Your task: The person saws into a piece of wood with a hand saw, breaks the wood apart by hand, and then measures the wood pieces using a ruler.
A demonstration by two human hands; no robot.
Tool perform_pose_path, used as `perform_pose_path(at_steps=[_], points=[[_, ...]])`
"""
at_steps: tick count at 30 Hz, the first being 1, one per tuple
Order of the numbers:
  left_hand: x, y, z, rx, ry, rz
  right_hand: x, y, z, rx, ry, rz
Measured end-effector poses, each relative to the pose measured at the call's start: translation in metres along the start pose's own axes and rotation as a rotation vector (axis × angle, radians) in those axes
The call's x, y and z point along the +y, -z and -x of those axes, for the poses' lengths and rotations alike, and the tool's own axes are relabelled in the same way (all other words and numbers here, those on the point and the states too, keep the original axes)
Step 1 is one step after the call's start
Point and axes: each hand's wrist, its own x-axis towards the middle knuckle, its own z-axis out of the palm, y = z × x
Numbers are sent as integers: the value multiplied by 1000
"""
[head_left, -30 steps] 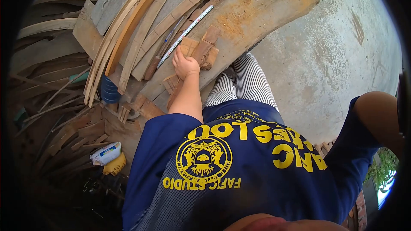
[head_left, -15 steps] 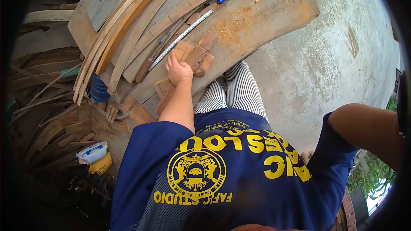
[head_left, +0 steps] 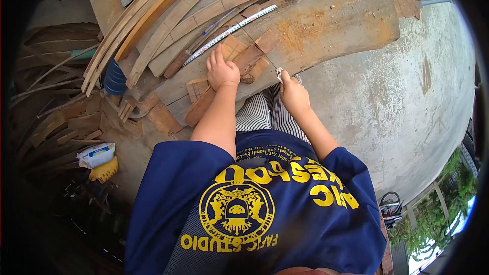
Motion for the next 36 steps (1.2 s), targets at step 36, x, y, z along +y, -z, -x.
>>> perform_pose_path(at_steps=[36], points=[[3,4,0,-23,43,39,41,-8,-3,-99,21,53]])
